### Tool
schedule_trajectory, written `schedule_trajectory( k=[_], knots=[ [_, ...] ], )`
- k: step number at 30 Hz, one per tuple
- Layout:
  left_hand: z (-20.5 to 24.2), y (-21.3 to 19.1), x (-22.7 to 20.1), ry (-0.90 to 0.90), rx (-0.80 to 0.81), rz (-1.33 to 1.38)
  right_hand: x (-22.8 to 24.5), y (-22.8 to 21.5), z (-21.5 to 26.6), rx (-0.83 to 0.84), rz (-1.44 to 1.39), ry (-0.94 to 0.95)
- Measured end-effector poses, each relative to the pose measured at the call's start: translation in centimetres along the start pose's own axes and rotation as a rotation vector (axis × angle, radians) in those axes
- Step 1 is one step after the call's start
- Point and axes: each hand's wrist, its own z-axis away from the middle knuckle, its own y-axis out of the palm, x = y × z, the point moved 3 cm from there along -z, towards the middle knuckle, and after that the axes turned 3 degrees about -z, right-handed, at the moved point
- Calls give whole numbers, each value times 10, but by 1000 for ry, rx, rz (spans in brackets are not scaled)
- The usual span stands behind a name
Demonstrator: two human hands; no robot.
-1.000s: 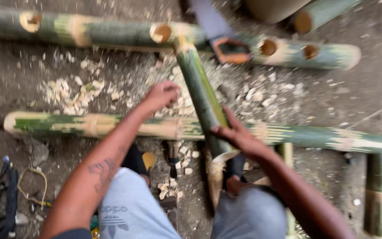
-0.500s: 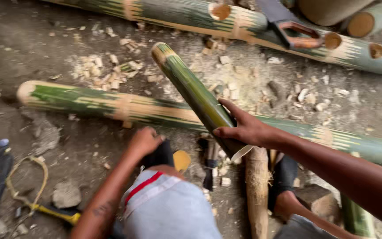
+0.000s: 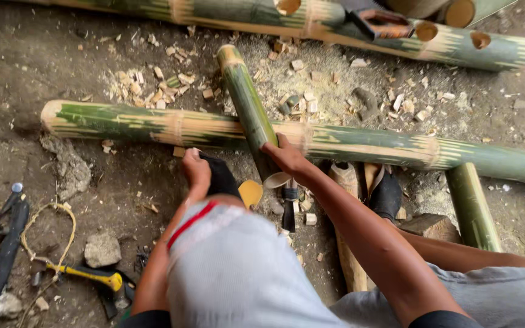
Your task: The person uses a wooden mallet and chisel to hollow out the inside of a bamboo pole, then saws the pole to length. They fit a smaller bamboo piece into the hollowed section and continue shaping the bamboo with the mallet and chisel.
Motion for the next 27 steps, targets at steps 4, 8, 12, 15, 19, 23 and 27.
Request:
schedule_trajectory(
  k=[4,8,12,15,19,23,27],
  knots=[
    [-36,-38,23,164,109,-161,13,-12,11,-24,233,118],
    [-23,-17,80,421,450,-262,26,-11,17,-16,183,107],
    [-11,28,115,-78,519,353,28,-12,14,-51,188,104],
    [-10,38,115,-360,589,397,27,-17,6,-43,145,188],
    [-5,22,90,109,417,42,12,-20,5,-83,153,198],
    [-33,7,51,257,96,-325,15,-23,-18,-127,92,59],
    [-11,-27,50,14,202,-91,5,-9,-4,-153,32,67]
  ],
)
